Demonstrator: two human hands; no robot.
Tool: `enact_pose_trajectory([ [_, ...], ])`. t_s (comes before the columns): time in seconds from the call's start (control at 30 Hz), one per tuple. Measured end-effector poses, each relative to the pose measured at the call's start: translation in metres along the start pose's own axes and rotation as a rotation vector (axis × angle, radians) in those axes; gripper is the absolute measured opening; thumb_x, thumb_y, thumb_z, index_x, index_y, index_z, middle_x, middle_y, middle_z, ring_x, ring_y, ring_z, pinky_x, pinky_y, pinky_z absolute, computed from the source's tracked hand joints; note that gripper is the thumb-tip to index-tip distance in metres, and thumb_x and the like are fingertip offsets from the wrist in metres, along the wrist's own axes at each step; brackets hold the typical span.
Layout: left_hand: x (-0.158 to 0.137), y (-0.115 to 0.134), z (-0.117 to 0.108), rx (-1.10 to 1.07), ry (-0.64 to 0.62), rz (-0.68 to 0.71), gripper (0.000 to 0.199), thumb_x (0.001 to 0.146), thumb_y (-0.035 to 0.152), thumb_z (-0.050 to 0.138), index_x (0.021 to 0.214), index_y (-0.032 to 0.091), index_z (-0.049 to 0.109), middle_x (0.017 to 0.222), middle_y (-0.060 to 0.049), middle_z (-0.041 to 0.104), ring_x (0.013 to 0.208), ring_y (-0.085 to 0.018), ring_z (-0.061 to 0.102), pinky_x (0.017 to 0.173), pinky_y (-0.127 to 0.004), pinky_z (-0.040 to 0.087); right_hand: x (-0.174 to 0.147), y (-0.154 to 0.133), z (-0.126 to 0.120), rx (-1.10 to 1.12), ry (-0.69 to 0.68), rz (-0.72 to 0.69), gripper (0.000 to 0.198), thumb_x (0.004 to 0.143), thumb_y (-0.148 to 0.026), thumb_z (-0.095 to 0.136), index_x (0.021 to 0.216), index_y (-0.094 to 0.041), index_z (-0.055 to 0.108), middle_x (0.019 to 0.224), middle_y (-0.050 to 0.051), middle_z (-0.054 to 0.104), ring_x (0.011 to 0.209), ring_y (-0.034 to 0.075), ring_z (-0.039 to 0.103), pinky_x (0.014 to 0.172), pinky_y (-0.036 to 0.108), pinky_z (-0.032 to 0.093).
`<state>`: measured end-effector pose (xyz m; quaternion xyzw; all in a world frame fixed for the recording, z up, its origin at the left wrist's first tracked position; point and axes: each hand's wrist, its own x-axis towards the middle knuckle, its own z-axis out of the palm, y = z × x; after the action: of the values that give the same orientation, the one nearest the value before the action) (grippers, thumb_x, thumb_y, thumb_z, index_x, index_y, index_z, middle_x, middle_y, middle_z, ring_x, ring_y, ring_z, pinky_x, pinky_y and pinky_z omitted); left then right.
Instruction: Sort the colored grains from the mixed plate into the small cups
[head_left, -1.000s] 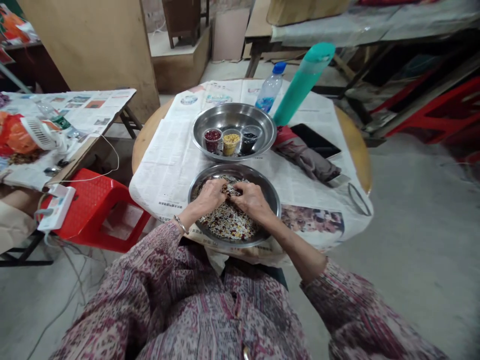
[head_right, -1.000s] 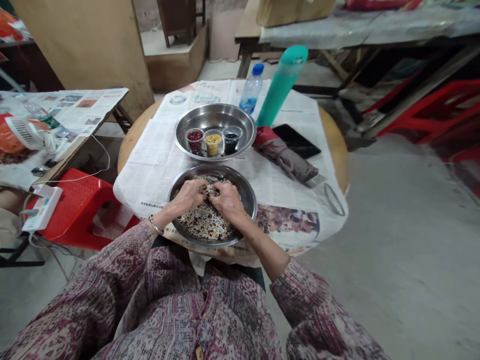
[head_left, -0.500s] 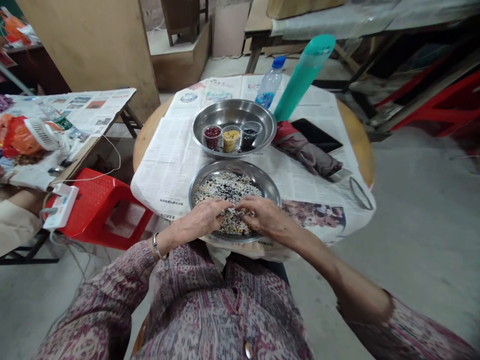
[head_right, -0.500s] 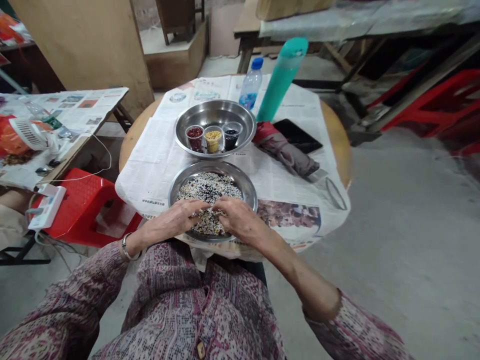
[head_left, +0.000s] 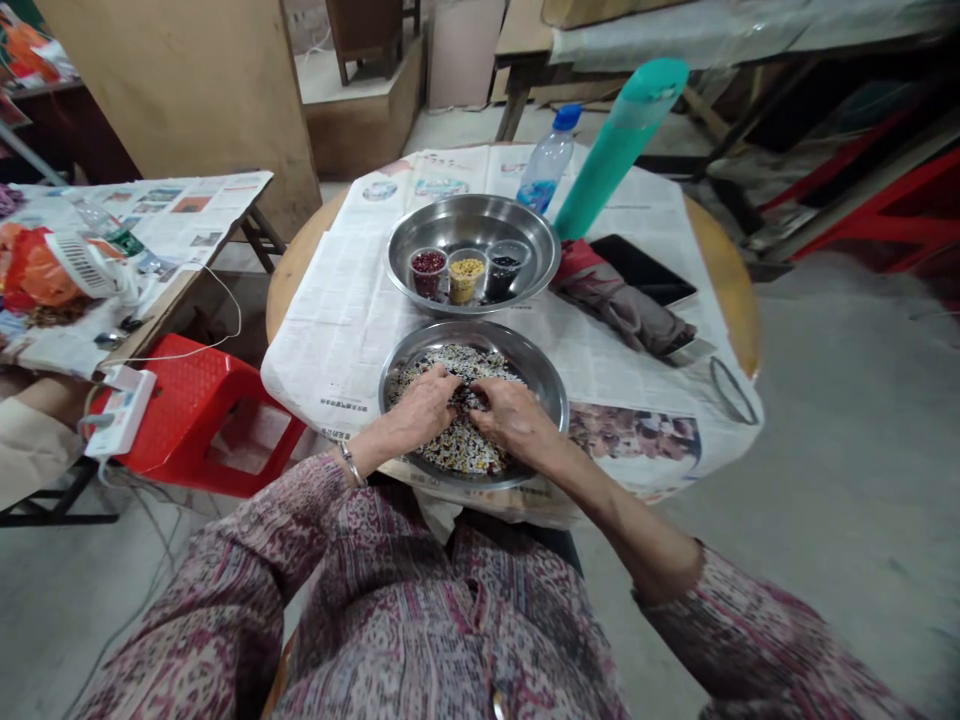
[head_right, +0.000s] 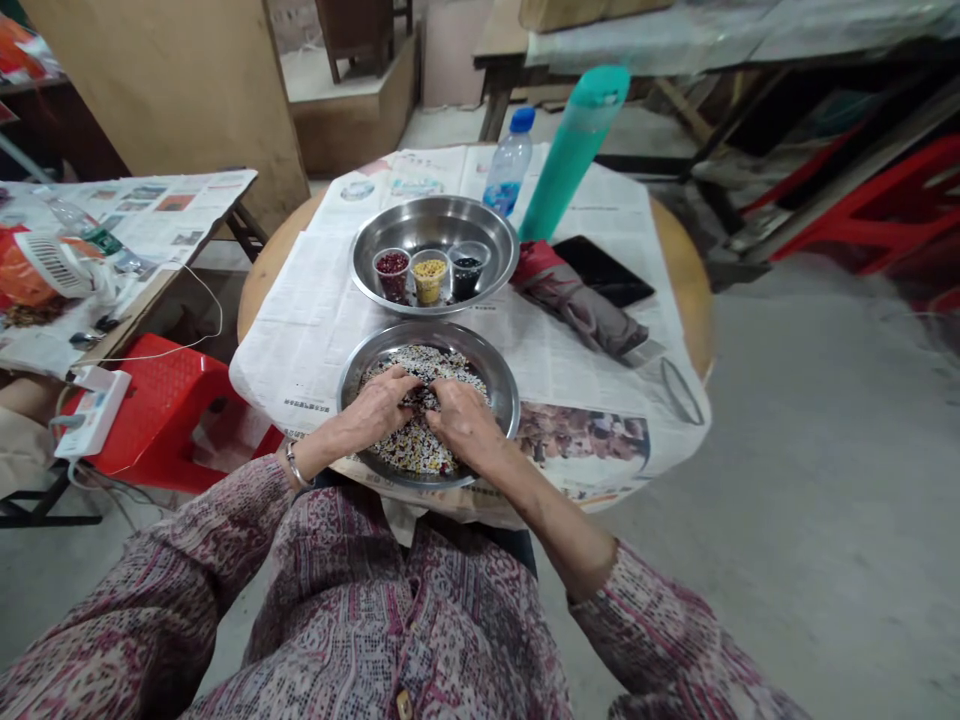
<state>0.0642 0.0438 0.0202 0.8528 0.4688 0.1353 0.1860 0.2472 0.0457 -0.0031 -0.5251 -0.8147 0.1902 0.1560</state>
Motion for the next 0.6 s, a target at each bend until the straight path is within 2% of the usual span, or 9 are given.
enact_pose_trajectory([
  [0.1,0.012,0.0,0.007,-0.047,0.074,-0.117,0.034,0.079,0.003,0.058,0.11,0.009,0.068,0.107,-0.014,0.071,0.109,-0.026,0.064,0.102,-0.041,0.052,0.013,-0.006,-0.004,0.043,0.016,0.055,0.031,0.076,-0.021,0.052,0.099,-0.016,0.073,0.091,0.012,0.075,0.086,0.024,0.065,0.077,0.032,0.046],
  [0.23,0.019,0.0,0.004,-0.148,0.131,-0.242,0.034,0.079,0.007,0.062,0.11,0.013,0.073,0.102,-0.01,0.076,0.097,-0.024,0.07,0.091,-0.036,0.057,0.019,-0.011,-0.012,0.153,0.062,0.125,0.024,0.072,-0.025,0.055,0.086,-0.018,0.073,0.072,0.005,0.071,0.068,0.018,0.059,0.066,0.028,0.041],
  [0.43,0.001,0.011,-0.005,-0.182,0.149,-0.208,0.032,0.079,0.008,0.065,0.109,0.014,0.074,0.101,-0.007,0.078,0.094,-0.021,0.071,0.089,-0.033,0.055,0.002,-0.019,-0.023,0.221,0.05,0.076,0.016,0.07,-0.023,0.055,0.076,-0.019,0.069,0.062,0.0,0.063,0.061,0.016,0.052,0.061,0.026,0.035],
  [0.6,-0.028,0.023,-0.009,-0.175,0.031,-0.091,0.03,0.081,0.008,0.061,0.107,0.017,0.072,0.095,-0.005,0.076,0.09,-0.02,0.069,0.084,-0.032,0.054,-0.023,-0.017,-0.021,0.191,-0.037,-0.002,0.025,0.075,-0.017,0.055,0.091,-0.018,0.073,0.075,0.004,0.07,0.069,0.018,0.058,0.067,0.028,0.04],
])
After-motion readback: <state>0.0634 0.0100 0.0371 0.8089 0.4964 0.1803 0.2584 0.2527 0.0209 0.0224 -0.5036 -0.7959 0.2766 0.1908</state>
